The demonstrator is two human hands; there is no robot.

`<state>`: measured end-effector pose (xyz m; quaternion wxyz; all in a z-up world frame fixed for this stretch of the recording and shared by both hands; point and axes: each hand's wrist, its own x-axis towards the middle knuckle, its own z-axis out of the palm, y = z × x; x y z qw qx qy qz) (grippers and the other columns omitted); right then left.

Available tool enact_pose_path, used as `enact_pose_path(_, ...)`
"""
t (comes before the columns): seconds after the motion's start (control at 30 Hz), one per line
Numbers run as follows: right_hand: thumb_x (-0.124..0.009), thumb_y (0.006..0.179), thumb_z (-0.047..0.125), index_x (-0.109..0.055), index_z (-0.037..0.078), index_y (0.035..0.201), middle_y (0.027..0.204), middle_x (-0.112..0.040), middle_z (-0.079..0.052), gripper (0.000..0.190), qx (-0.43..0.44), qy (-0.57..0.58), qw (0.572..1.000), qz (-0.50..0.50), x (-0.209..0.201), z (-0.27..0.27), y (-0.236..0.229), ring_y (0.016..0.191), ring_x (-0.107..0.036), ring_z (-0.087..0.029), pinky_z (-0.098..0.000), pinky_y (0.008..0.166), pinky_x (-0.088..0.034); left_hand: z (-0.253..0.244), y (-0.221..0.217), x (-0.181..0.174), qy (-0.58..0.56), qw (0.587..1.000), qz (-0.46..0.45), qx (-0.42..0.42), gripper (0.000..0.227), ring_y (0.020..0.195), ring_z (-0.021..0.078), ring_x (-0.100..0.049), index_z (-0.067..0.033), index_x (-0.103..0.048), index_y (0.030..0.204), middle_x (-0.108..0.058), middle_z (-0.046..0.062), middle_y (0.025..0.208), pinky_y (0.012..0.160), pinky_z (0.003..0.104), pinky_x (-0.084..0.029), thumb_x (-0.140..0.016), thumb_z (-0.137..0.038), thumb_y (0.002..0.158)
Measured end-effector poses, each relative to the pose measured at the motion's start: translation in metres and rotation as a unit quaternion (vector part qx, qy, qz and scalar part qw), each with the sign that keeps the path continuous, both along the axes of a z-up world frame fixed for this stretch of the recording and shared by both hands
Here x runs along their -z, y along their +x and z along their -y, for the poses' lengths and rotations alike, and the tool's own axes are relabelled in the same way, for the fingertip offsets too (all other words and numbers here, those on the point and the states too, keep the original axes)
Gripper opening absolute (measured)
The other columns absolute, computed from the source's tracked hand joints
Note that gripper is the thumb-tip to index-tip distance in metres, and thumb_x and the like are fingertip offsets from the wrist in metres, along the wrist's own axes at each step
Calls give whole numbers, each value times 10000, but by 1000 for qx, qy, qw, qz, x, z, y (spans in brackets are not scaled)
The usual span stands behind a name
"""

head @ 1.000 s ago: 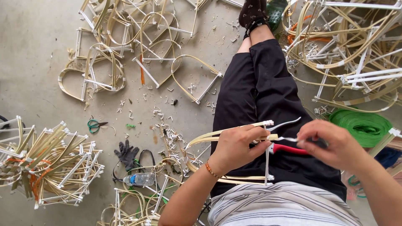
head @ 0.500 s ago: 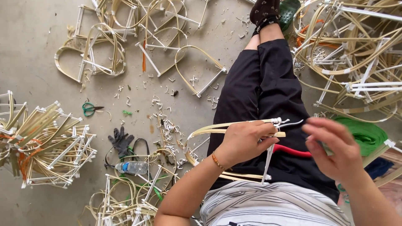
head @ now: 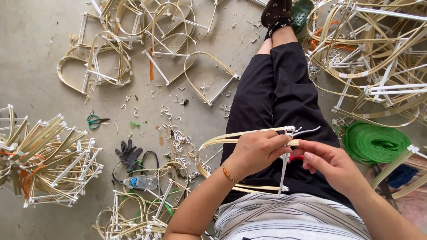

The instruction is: Assembling and wrapping components of wooden frame structures using tape and pliers.

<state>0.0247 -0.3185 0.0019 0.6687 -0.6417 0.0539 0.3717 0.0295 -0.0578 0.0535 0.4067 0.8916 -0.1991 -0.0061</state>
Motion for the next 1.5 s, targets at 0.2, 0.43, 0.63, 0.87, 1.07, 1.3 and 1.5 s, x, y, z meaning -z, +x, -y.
enact_pose_path(0.2,-646,937,33,-685,122,1267,1087,-712,-34,344,-90,-157,892,414,-32,-14,36,848,-674,-114,-255,700,-544,-3,-1,14,-19,1000,14,17,229,803,231,-699,-164,-710,1183,-700,23,939,674,360,-545,-671,-263,981)
enact_pose_path(0.43,-758,805,43,-749,148,1167,967,-653,-44,376,-165,-131,850,482,-17,-18,53,751,-668,-163,-277,636,-559,-6,-5,10,18,998,46,28,143,797,204,-704,-179,-717,1134,-698,1,884,694,350,-548,-690,-244,1010)
enact_pose_path(0.63,-819,772,110,-728,116,983,969,-664,-51,230,-145,-163,798,562,-28,-15,45,808,-675,-204,-325,697,-562,-4,-6,8,-5,996,86,15,179,769,192,-694,-172,-716,1170,-711,-4,916,660,331,-538,-680,-244,1010)
enact_pose_path(0.87,-749,805,67,-661,67,958,939,-679,-58,176,-128,-157,832,516,-21,-8,30,872,-671,-267,-359,769,-536,3,-7,8,9,997,69,19,213,740,190,-683,-168,-726,1201,-686,3,859,632,335,-524,-671,-239,1008)
enact_pose_path(1.07,-765,823,72,-660,77,941,832,-662,-62,158,-97,-226,806,538,-23,-9,24,783,-637,-266,-386,699,-505,9,-8,4,11,999,48,4,218,736,203,-685,-156,-723,1195,-698,12,855,628,343,-522,-671,-261,1011)
enact_pose_path(1.3,-744,836,64,-668,50,976,807,-634,-67,160,-104,-229,763,595,-41,-15,19,752,-614,-268,-391,665,-494,8,-4,-12,-65,997,-29,-41,126,743,171,-705,-213,-746,1049,-728,-40,902,640,299,-522,-695,-307,983)
enact_pose_path(1.5,-734,850,54,-692,65,961,768,-637,-45,119,-80,-199,851,479,9,3,15,651,-600,-198,-327,577,-476,11,-5,-12,-49,994,-94,-35,139,694,141,-705,-220,-761,1044,-744,-40,887,620,290,-527,-722,-318,954)
